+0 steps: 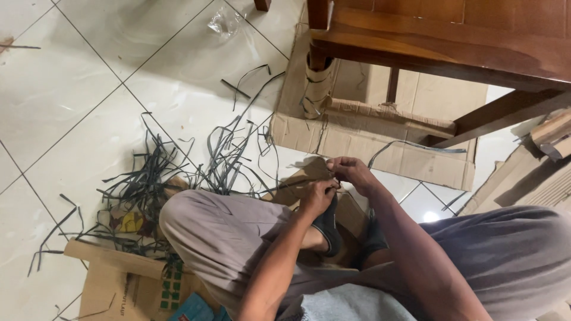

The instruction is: Wrapping wooden chair legs with cardboard and securing them with plastic ties for protection

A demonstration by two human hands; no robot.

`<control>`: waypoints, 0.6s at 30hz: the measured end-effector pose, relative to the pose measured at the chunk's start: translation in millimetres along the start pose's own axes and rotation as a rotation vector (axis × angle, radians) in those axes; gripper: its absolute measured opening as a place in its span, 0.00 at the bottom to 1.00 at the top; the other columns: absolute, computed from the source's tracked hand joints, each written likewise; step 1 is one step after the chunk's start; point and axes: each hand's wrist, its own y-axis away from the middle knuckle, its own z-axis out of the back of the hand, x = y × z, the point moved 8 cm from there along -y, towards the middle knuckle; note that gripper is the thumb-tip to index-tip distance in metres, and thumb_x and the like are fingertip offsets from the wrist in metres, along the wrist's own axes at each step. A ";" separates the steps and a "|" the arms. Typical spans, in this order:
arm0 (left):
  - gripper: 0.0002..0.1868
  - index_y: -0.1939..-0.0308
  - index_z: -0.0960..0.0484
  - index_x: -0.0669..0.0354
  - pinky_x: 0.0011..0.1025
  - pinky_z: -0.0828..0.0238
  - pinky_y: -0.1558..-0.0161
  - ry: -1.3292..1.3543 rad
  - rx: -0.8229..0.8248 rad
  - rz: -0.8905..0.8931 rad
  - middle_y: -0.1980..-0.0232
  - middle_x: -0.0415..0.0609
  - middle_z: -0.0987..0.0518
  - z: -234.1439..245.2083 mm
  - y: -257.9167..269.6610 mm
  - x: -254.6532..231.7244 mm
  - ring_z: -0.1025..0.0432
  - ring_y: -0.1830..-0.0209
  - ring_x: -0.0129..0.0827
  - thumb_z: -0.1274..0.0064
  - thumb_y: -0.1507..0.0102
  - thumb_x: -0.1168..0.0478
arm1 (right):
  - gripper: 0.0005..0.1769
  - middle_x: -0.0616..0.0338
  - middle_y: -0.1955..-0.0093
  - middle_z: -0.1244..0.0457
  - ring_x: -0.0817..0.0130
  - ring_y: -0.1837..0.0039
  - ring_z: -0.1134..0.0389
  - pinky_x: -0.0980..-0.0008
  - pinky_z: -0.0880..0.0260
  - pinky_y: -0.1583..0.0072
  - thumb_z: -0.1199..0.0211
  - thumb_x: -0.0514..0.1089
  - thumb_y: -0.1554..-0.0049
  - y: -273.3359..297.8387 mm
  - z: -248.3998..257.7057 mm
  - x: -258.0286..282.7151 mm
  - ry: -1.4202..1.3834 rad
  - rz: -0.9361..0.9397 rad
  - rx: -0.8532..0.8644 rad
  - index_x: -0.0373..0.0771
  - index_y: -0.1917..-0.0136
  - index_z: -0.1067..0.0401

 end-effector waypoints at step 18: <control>0.08 0.57 0.13 0.45 0.44 0.20 0.51 0.007 0.036 0.067 0.60 0.50 0.14 -17.3 -6.3 -12.6 0.19 0.54 0.49 0.43 0.39 0.57 | 0.06 0.58 0.60 0.34 0.78 0.66 0.39 0.75 0.28 0.56 0.30 0.42 0.43 14.7 81.1 14.8 -0.280 0.145 -0.302 0.40 0.55 0.26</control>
